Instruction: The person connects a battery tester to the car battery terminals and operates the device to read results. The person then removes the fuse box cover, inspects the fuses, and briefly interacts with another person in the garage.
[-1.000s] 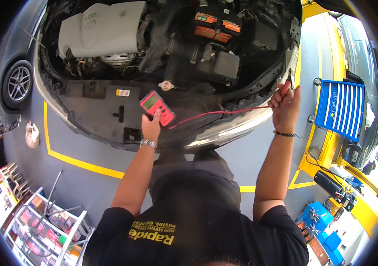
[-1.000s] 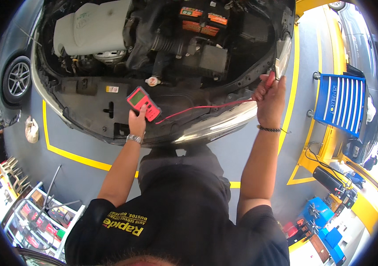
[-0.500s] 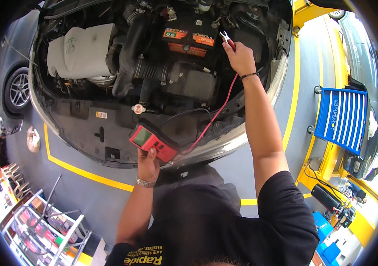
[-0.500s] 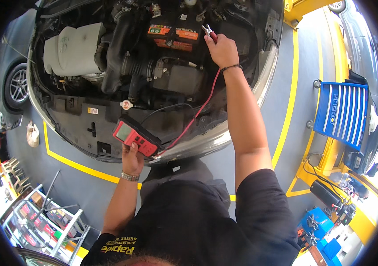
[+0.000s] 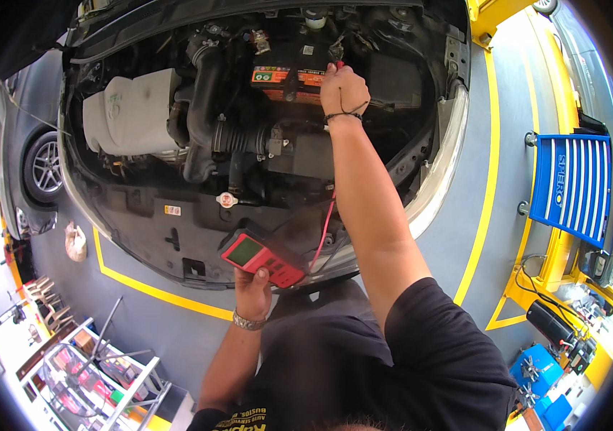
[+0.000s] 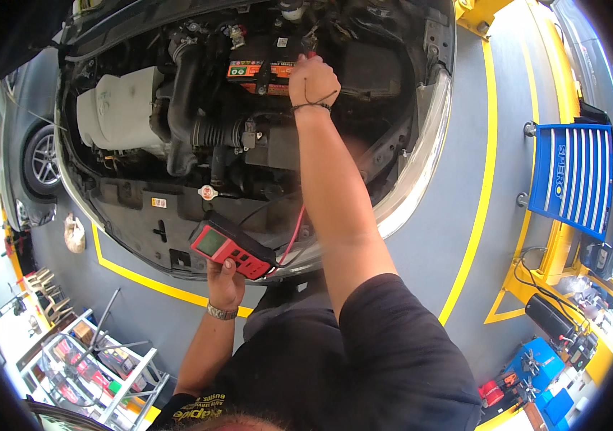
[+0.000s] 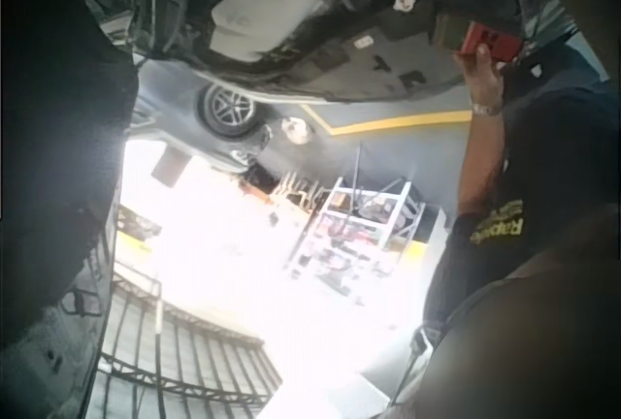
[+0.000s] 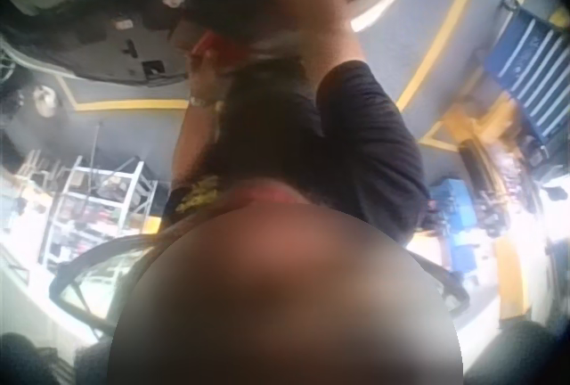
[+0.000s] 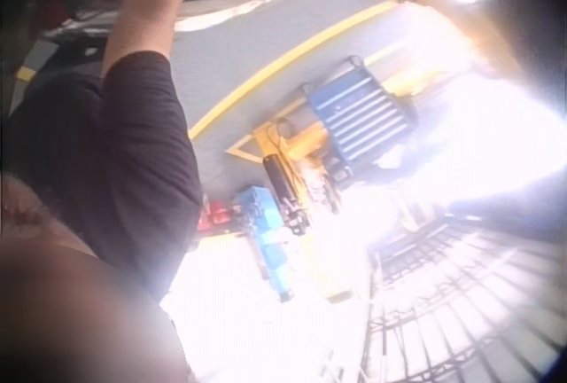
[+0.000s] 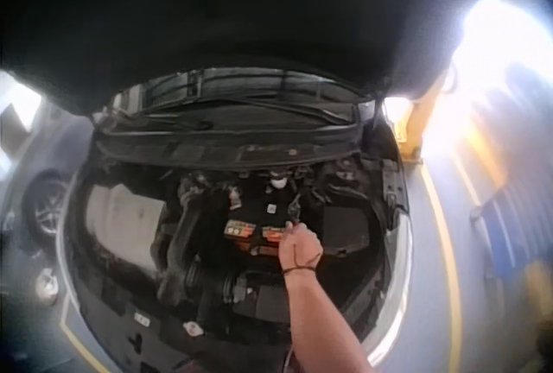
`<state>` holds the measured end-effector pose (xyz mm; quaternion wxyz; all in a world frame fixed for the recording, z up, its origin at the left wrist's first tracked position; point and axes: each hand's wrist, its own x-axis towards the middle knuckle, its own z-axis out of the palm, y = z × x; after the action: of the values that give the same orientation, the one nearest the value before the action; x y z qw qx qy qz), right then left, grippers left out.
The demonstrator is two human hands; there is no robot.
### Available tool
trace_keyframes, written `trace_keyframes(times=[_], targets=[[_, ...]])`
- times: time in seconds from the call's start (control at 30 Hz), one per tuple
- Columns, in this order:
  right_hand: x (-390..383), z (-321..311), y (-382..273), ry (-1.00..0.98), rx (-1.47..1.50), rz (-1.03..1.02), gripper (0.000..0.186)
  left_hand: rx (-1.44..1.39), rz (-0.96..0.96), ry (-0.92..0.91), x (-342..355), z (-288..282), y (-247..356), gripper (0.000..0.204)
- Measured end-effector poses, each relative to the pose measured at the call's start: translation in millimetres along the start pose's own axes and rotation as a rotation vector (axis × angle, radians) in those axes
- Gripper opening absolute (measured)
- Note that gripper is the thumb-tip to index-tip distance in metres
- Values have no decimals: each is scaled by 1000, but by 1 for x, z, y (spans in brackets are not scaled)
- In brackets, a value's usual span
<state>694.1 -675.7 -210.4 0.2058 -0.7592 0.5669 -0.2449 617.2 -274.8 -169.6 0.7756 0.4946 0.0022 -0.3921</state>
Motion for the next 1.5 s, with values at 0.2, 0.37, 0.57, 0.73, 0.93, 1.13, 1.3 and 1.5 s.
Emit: trace_keyframes(times=[0.2, 0.37, 0.57, 0.73, 0.93, 1.13, 1.3, 1.5], targets=[[4, 10, -14, 27, -24, 57, 37, 43, 61, -39, -14, -23, 7, 47], [0, 21, -14, 38, -28, 71, 37, 28, 83, -1, -24, -28, 11, 43], [-3, 8, -20, 36, -29, 97, 39, 14, 108, 0, -28, -31, 16, 43], [-30, -16, -32, -67, -25, -55, 42, -26, 106, 23, -27, -39, 10, 45], [-51, 13, -69, -181, 1, -376, 39, -18, 91, 37, -27, -39, 7, 45], [4, 30, -64, -200, -104, -300, 43, -57, 80, 52, -26, -39, 15, 46], [55, 47, -54, -779, 697, 306, 38, -124, 83, 2, -18, -37, 16, 45], [55, 75, -63, -759, 487, 319, 39, -128, 94, -8, -7, -24, 10, 42]])
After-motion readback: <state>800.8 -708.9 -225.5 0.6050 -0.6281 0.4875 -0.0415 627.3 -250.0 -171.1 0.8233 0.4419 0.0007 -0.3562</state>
